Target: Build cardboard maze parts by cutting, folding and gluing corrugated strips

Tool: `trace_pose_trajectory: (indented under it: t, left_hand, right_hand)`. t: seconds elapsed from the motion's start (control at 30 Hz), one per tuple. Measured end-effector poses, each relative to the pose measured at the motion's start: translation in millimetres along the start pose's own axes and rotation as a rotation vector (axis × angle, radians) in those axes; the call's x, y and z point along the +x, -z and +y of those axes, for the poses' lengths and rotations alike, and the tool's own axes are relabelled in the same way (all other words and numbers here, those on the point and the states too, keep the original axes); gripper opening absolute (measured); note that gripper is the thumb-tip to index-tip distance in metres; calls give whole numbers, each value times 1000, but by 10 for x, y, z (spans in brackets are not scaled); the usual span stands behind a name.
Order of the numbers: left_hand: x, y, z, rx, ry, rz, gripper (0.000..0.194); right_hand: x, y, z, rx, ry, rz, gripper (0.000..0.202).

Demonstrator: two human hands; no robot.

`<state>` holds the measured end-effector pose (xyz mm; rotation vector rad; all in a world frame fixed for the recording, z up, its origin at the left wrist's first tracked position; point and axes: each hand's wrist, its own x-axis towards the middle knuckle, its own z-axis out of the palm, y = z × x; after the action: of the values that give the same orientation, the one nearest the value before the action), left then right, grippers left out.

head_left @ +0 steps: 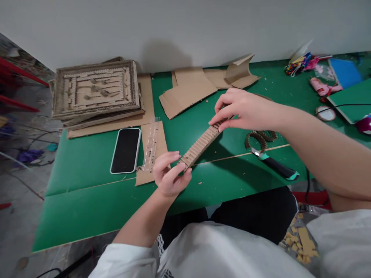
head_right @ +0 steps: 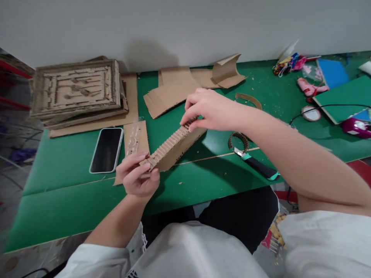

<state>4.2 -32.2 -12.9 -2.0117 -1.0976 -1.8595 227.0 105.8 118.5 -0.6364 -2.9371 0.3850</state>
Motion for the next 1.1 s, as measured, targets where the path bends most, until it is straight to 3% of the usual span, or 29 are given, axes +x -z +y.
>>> trace_pose_trajectory:
  t: [0.87, 1.1]
  left_hand:
    - [-30, -13, -30, -14, -40, 0, 16]
    - [-38, 0, -20, -2, -35, -8, 15]
  right_hand:
    - [-126, -51, 98, 74, -21, -36, 33]
    - [-219, 49, 194, 97, -82, -29, 33]
